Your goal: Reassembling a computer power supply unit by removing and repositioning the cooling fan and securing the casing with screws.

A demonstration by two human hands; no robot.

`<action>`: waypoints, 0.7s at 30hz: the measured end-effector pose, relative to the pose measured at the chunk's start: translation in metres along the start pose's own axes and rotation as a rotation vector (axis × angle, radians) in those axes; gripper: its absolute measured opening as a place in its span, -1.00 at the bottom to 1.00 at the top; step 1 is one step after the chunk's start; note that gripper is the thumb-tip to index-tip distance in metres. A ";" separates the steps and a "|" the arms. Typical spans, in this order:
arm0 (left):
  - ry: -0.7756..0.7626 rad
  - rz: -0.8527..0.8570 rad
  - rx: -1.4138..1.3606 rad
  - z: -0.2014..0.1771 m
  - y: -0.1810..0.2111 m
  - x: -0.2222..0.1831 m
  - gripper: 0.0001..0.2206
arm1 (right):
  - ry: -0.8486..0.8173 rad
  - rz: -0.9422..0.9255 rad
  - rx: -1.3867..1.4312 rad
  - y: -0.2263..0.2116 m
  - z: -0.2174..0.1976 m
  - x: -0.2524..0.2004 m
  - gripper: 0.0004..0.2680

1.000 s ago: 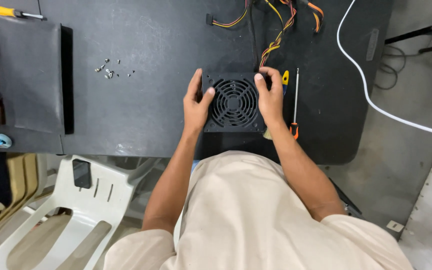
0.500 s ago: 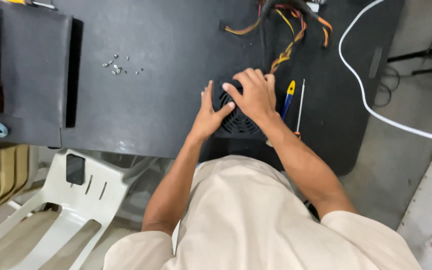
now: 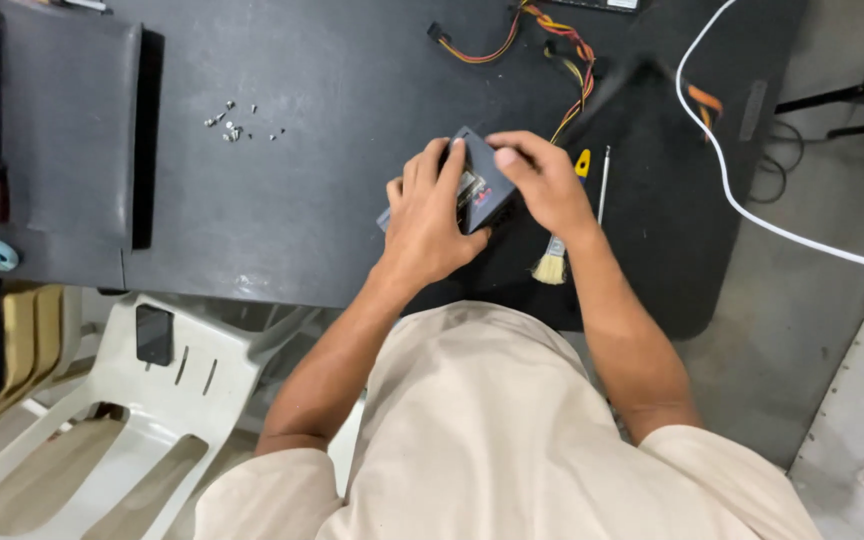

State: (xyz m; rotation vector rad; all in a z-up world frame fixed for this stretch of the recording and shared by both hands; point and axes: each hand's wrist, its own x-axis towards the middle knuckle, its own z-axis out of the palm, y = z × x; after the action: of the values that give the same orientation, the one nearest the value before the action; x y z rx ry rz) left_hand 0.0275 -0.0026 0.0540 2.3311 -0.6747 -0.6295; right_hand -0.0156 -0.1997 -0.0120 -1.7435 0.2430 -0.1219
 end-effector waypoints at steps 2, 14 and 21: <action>0.007 0.127 0.240 0.006 0.002 0.005 0.02 | -0.143 0.054 -0.071 -0.008 -0.005 0.007 -0.74; 0.084 0.226 0.584 0.025 0.018 -0.007 -0.10 | -0.043 0.002 -0.196 -0.005 -0.005 -0.001 -0.79; 0.190 0.206 0.583 0.049 0.008 -0.017 -0.13 | -0.065 0.049 -0.092 -0.003 -0.003 -0.003 -0.79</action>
State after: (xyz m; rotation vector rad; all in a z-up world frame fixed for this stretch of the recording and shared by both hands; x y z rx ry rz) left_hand -0.0161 -0.0191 0.0297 2.7447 -1.1021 -0.1152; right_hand -0.0188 -0.2016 -0.0086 -1.8285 0.2473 -0.0189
